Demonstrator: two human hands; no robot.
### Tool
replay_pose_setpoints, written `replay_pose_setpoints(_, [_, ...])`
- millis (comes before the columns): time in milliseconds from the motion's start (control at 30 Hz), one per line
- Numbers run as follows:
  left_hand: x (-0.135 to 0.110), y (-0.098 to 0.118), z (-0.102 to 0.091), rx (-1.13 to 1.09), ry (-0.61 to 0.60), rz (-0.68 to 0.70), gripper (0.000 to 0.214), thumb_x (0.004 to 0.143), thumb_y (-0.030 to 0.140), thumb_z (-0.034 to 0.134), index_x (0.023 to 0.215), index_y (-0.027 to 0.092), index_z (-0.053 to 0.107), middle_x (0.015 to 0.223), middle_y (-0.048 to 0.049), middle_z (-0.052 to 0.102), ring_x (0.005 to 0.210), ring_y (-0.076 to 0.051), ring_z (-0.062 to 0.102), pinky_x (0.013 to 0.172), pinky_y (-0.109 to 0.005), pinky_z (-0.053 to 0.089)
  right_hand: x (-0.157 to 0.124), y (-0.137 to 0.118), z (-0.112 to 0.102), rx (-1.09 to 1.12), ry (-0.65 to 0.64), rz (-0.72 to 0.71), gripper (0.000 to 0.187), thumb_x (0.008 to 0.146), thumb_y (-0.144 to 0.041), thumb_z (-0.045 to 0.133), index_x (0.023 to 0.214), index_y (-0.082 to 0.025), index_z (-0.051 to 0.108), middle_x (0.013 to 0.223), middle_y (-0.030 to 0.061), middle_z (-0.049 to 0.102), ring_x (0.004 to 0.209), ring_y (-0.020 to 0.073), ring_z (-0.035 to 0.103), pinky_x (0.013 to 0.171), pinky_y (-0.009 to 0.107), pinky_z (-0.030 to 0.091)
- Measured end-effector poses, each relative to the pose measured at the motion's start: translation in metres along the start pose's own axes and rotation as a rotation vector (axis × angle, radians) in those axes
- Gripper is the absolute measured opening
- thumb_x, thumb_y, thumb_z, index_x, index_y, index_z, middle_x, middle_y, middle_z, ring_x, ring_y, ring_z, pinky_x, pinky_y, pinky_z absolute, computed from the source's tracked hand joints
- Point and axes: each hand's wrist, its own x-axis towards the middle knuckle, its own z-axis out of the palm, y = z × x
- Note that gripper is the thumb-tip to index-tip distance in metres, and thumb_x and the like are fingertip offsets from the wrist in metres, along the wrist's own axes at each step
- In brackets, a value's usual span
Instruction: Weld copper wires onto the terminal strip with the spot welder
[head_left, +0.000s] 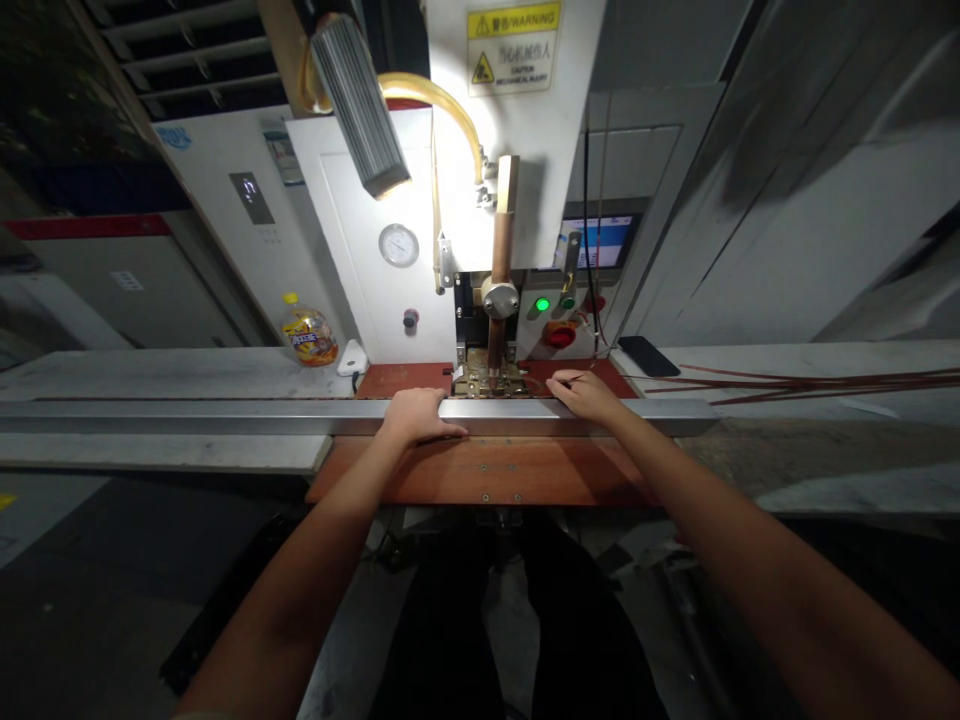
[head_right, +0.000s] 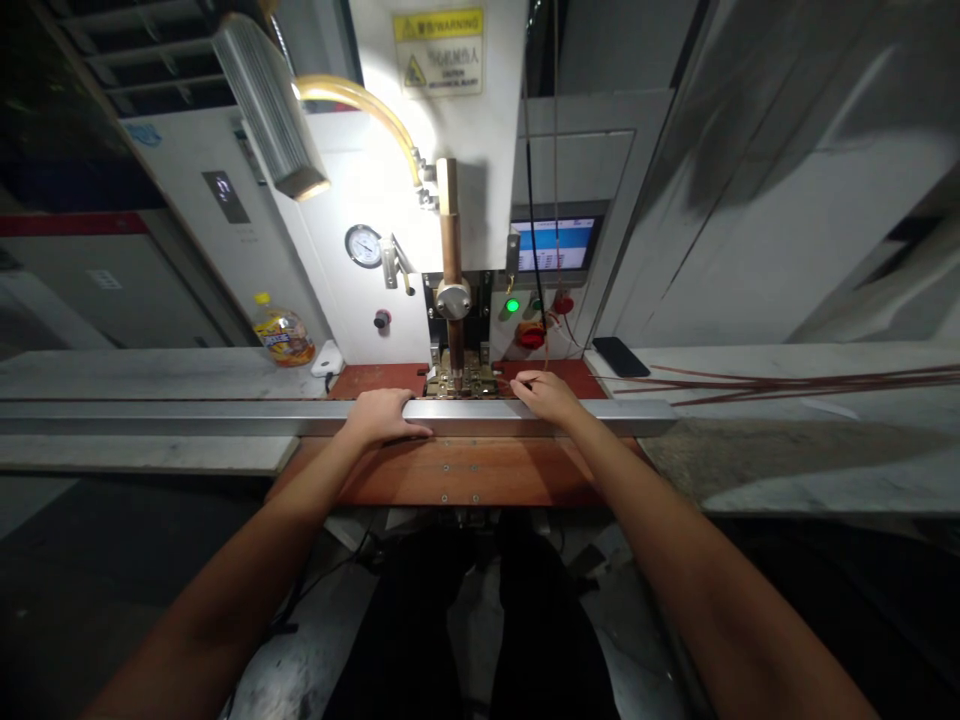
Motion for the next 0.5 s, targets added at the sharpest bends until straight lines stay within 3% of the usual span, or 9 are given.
replay_pose_setpoints(233, [-0.002,0.002,-0.002,-0.01,-0.008,-0.016,0.083,0.064,0.092,0.056,0.113,0.025,0.069,0.115,-0.0116,0.075,0.104,-0.035,0.069,0.085,-0.04,0.05,0.008,-0.012,0.003,0.061,-0.023,-0.061,0.037,0.093,-0.043,0.04,0.07,-0.022,0.061,0.078,0.0048,0.071,0.075,0.0188,0.06,0.073,0.028,0.041])
replay_pose_setpoints(500, [0.001,-0.001,0.005,-0.008,0.009,-0.013,0.086,0.063,0.093,0.055,0.112,0.024,0.069,0.116,-0.0125,0.075,0.105,-0.037,0.069,0.086,-0.042,0.051,0.015,-0.028,0.012,0.05,-0.073,-0.034,0.036,0.091,-0.041,0.04,0.07,-0.022,0.061,0.084,0.0054,0.072,0.078,0.0189,0.061,0.075,0.028,0.042])
